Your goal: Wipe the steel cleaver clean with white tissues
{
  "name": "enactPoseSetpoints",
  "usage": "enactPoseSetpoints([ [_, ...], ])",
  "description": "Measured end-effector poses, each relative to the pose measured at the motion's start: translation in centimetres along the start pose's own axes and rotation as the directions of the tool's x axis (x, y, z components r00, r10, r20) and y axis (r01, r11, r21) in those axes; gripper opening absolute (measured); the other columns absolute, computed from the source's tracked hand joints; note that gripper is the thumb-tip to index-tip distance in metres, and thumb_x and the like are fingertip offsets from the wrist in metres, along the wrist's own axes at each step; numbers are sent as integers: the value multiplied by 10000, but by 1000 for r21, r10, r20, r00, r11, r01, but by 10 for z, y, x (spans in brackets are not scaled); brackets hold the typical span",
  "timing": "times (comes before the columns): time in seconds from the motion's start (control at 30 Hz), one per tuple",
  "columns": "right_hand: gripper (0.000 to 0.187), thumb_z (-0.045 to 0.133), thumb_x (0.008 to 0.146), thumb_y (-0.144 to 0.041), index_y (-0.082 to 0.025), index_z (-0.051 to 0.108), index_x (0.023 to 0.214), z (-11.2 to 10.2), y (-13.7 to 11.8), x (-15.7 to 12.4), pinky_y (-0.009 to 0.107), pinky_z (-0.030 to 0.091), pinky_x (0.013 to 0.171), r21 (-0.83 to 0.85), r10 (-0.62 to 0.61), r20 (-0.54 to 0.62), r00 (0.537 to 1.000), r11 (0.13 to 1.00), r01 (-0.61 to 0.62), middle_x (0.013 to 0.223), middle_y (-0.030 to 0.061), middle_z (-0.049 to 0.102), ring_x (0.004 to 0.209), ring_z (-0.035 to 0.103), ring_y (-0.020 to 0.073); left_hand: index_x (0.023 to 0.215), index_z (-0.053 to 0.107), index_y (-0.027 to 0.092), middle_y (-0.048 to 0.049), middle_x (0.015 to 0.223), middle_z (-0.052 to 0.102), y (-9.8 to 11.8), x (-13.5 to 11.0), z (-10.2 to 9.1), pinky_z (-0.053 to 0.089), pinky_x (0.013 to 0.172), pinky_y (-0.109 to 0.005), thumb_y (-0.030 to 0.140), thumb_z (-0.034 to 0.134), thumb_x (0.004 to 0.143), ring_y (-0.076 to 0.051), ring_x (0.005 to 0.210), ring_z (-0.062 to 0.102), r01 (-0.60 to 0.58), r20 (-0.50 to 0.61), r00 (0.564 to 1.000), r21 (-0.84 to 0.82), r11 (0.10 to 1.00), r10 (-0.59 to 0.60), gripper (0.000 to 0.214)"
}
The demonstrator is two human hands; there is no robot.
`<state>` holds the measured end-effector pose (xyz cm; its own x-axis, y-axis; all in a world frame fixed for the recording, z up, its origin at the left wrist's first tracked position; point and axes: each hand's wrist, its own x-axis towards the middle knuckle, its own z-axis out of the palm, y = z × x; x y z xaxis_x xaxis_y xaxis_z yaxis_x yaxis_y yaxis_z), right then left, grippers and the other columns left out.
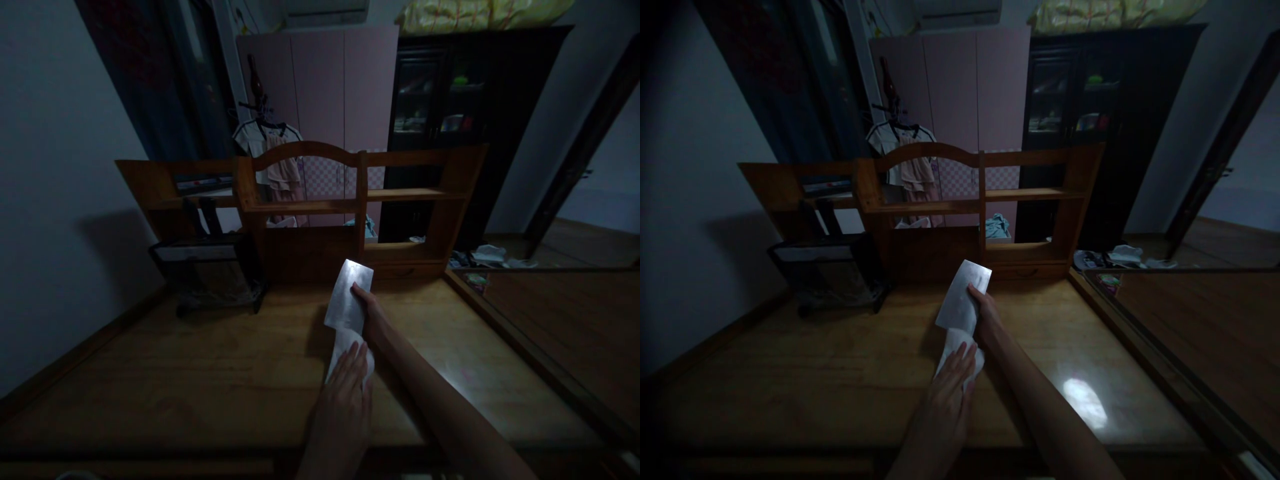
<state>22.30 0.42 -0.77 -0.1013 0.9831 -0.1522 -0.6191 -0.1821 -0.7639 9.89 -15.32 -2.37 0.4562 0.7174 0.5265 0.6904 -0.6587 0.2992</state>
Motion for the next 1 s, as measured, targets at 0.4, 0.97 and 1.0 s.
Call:
enactPoseSetpoints([
  [0.4,282,703,776,-347,-157,651,978,-2,-1,4,334,566,664,20,-18,-32,999,1000,19,784,75,739,658,690,215,1387,458,199,-65,1399,502,-13,-44,-19,438,1055,-334,142,462,924,-195,1310,440,-140,4,990,-16,990,140,467],
  [0.97,301,720,753,-366,-165,665,971,4,-3,-1,333,561,653,67,-13,-6,1000,998,13,727,44,723,607,665,195,1310,543,311,-13,1270,625,-42,-4,-69,385,1084,-399,438,412,951,-204,1241,526,271,259,820,-961,-52,-510,403],
  [1.0,306,722,751,-369,-163,665,970,4,-4,-2,334,561,662,67,-4,1,1000,998,4,729,46,723,614,667,196,1277,565,306,-22,1265,625,-42,4,-68,414,1053,-401,423,437,948,-208,1207,549,259,269,810,-961,-94,-521,371],
])
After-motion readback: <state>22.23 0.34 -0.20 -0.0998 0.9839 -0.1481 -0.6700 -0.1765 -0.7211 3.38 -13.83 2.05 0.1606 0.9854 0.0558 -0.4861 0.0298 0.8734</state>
